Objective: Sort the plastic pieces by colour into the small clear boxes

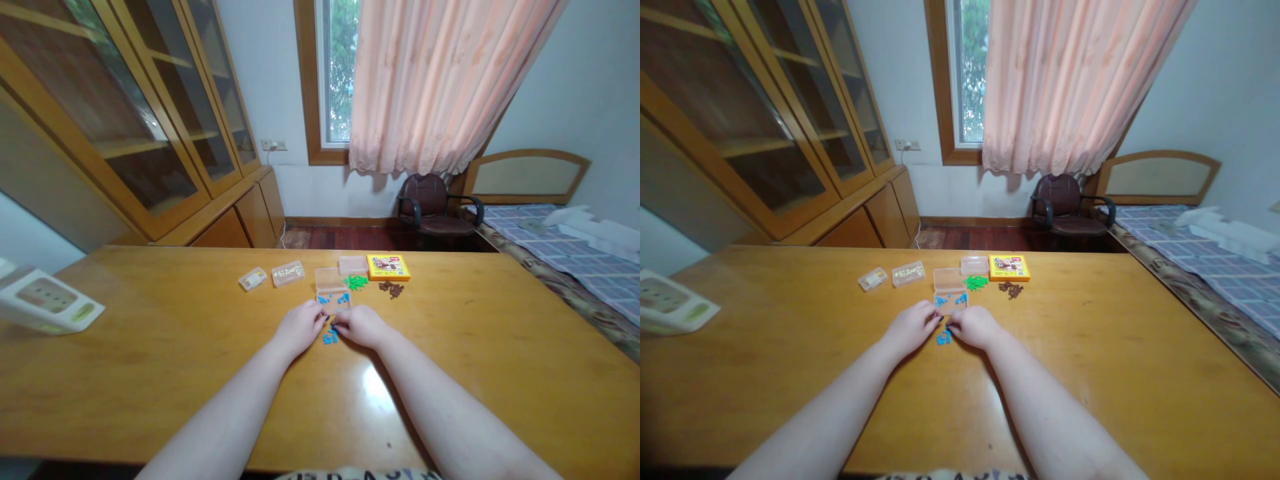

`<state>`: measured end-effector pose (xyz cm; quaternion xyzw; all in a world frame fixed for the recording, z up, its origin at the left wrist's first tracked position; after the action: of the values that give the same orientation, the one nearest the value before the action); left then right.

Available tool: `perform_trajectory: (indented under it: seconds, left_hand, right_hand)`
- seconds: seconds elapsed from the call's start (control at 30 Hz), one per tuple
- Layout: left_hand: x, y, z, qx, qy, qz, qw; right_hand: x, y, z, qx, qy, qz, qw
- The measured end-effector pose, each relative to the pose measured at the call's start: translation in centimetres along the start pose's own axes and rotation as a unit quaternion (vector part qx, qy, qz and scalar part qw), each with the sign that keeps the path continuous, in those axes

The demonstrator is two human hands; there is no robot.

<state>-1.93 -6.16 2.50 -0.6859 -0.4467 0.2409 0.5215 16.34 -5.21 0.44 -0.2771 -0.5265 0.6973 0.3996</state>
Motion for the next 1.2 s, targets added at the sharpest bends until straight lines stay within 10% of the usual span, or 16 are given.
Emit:
perform_trajectory:
  seconds: [1.2]
  left_hand:
    - [0.1, 1.5, -0.1, -0.091, 0.017, 0.058, 0.994]
  right_hand:
    - [-0.1, -0.4, 0.4, 0.008, 0.023, -0.006, 1.0]
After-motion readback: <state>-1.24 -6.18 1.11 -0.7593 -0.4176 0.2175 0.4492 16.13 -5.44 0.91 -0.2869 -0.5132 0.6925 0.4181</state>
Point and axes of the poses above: each hand's wrist, its own x-axis towards the middle knuckle, its own y-axis out of the palm, z = x × y, the point moved 1 cm from there along x, towards the middle knuckle, and after that the axes turned 6 degrees about y, right-handed, at the moved point
